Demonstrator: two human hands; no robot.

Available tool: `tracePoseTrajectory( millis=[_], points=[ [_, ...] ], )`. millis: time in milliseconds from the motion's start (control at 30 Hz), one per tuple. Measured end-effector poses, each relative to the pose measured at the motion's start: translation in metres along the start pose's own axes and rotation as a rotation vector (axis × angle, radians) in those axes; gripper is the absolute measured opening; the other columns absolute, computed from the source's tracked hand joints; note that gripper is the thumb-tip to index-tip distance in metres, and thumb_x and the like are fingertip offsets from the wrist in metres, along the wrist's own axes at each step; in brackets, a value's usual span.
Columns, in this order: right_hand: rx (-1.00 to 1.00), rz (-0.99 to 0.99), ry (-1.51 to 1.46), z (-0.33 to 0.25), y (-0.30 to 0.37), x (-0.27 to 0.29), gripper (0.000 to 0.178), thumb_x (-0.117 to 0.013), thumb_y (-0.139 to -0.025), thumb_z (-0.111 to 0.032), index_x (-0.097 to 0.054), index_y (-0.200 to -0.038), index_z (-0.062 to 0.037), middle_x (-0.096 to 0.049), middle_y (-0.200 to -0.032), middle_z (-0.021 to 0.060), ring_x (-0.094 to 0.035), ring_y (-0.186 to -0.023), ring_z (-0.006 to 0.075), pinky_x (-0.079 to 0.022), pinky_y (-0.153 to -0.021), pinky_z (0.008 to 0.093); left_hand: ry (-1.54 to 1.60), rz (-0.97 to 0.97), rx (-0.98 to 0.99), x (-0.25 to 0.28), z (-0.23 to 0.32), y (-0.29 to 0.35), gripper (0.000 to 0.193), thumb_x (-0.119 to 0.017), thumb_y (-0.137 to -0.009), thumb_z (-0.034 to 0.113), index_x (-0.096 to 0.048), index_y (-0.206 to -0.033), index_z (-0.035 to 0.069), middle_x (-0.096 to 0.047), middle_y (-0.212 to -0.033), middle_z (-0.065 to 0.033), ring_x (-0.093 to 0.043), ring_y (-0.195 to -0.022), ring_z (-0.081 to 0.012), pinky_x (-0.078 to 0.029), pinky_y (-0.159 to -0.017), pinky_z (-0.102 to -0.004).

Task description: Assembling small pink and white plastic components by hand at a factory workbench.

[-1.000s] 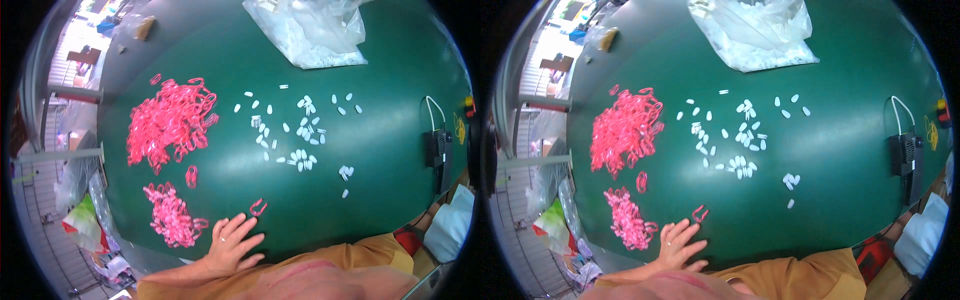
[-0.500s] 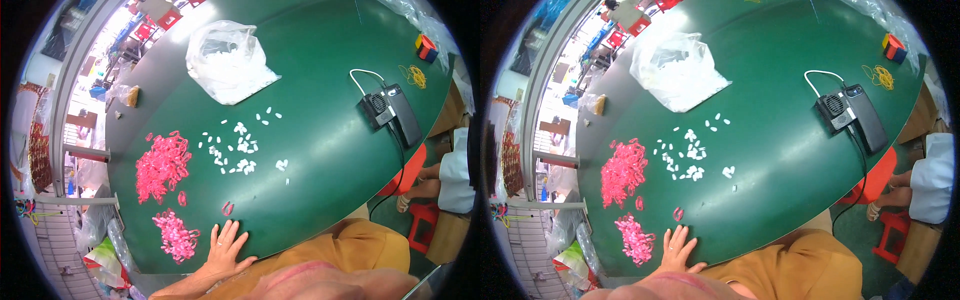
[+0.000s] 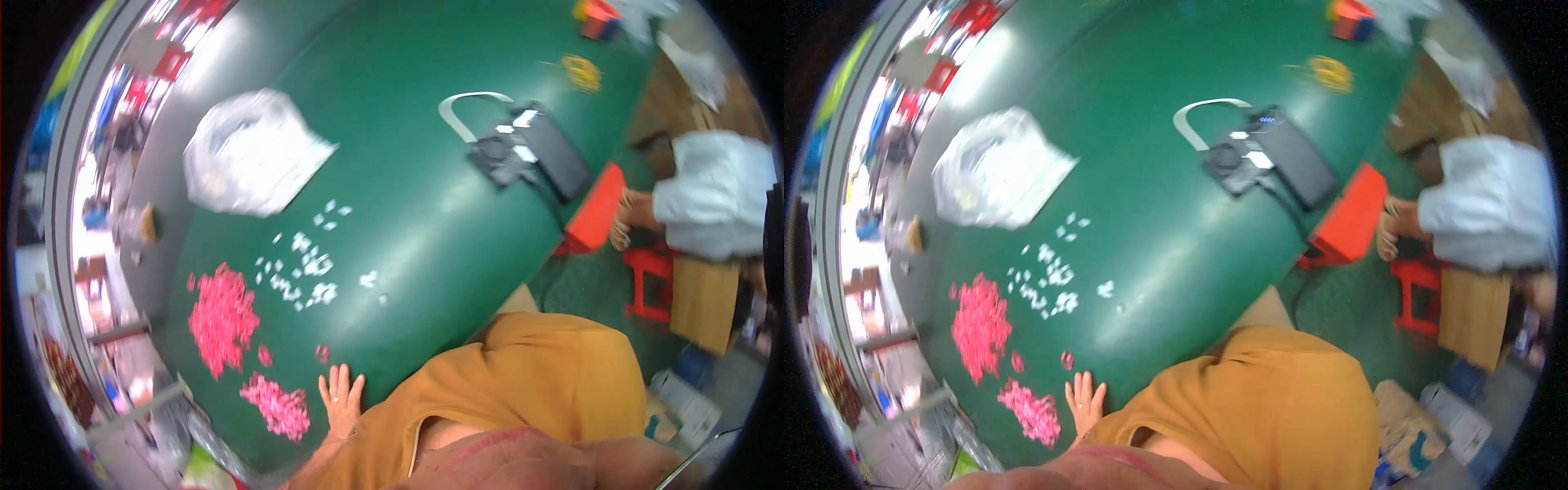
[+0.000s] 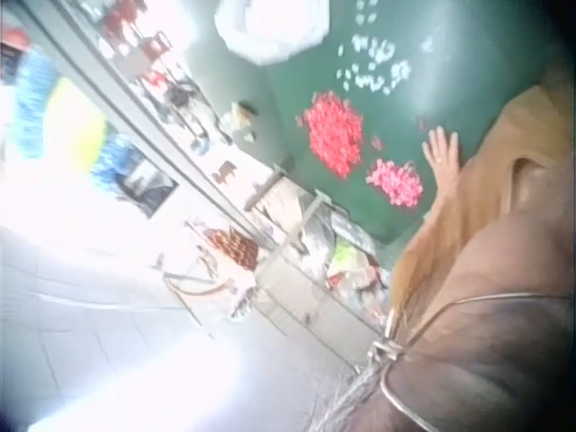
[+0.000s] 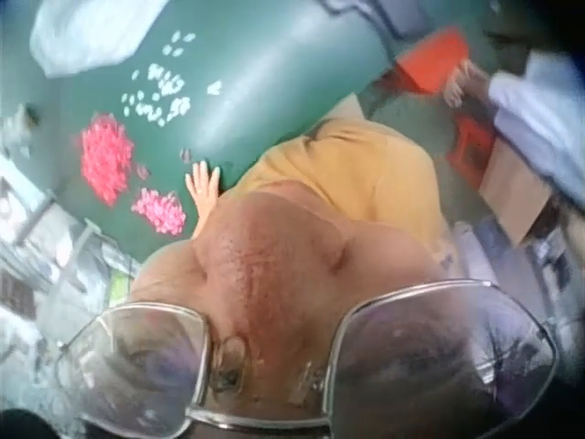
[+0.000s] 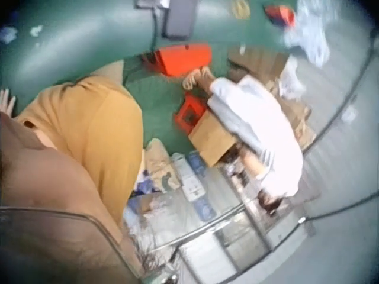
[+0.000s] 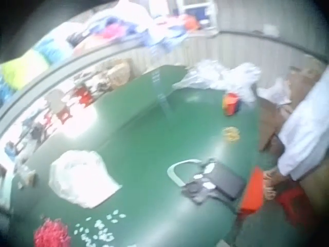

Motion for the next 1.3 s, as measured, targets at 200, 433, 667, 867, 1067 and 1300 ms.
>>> tracePoseTrajectory(
  millis=[200, 433, 667, 867, 1067, 1300],
  points=[
    [-0.216, 0.313, 0.148, -0.027, 0.009, -0.023, 0.036, -0.070, -0.093, -0.028, -0.078, -0.122, -0.0073, -0.077, -0.122, 0.0169, -0.073, -0.106, 0.0309, -0.056, -0.094, 0.0447, -0.146, 0.201, -0.127, -0.003, 0.012, -0.017, 0.057, -0.056, -0.107, 0.044, -0.047, -0.151, 0.008, -0.039, -0.166, -0.0282, -0.037, -0.155, -0.0469, -0.023, -0.127, -0.0648],
    [-0.492, 0.573, 0.257, -0.083, 0.018, -0.029, 0.037, -0.070, -0.093, -0.030, -0.078, -0.121, -0.0073, -0.077, -0.120, 0.0172, -0.073, -0.106, 0.0309, -0.056, -0.093, 0.0446, -0.112, 0.290, -0.221, -0.002, 0.018, -0.012, 0.076, -0.055, -0.102, 0.058, -0.044, -0.159, 0.008, -0.039, -0.169, -0.0223, -0.038, -0.156, -0.0407, -0.025, -0.126, -0.0608],
    [-0.602, 0.416, 0.486, -0.133, 0.006, 0.010, 0.037, -0.070, -0.093, -0.031, -0.079, -0.120, -0.0073, -0.077, -0.119, 0.0174, -0.073, -0.106, 0.0310, -0.056, -0.092, 0.0446, -0.108, 0.351, -0.234, 0.011, 0.020, 0.005, 0.072, -0.059, -0.102, 0.053, -0.047, -0.158, 0.010, -0.039, -0.169, -0.0212, -0.038, -0.156, -0.0404, -0.028, -0.124, -0.0611],
    [-0.614, 0.222, 0.607, -0.151, -0.018, 0.045, 0.037, -0.069, -0.093, -0.032, -0.079, -0.119, -0.0073, -0.078, -0.118, 0.0176, -0.073, -0.106, 0.0310, -0.057, -0.091, 0.0445, -0.125, 0.339, -0.142, 0.011, 0.016, 0.009, 0.068, -0.062, -0.101, 0.048, -0.050, -0.157, 0.011, -0.040, -0.169, -0.0203, -0.039, -0.156, -0.0402, -0.030, -0.122, -0.0613],
    [-0.646, 0.064, 0.674, -0.153, -0.048, 0.091, 0.038, -0.069, -0.093, -0.034, -0.080, -0.118, -0.0073, -0.078, -0.117, 0.0178, -0.074, -0.105, 0.0310, -0.057, -0.091, 0.0445, -0.080, 0.283, -0.140, 0.013, 0.027, -0.007, 0.070, -0.068, -0.098, 0.039, -0.049, -0.155, 0.002, -0.038, -0.169, -0.0226, -0.036, -0.156, -0.0419, -0.023, -0.126, -0.0623],
    [-0.279, 0.099, 0.669, -0.254, -0.073, 0.099, 0.033, -0.065, -0.098, -0.037, -0.079, -0.118, -0.0149, -0.079, -0.112, 0.0133, -0.073, -0.097, 0.0333, -0.057, -0.088, 0.0469, -0.026, 0.308, -0.117, 0.021, 0.025, 0.025, 0.069, -0.062, -0.099, 0.043, -0.050, -0.154, 0.003, -0.039, -0.169, -0.0208, -0.033, -0.158, -0.0381, -0.019, -0.129, -0.0577]
  ],
)
Point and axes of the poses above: each hand's wrist, its own y-axis away from the middle knuckle, its own x-axis out of the back of the hand, z = x × y, the point moved 10 cm from there along -y, towards the middle knuckle
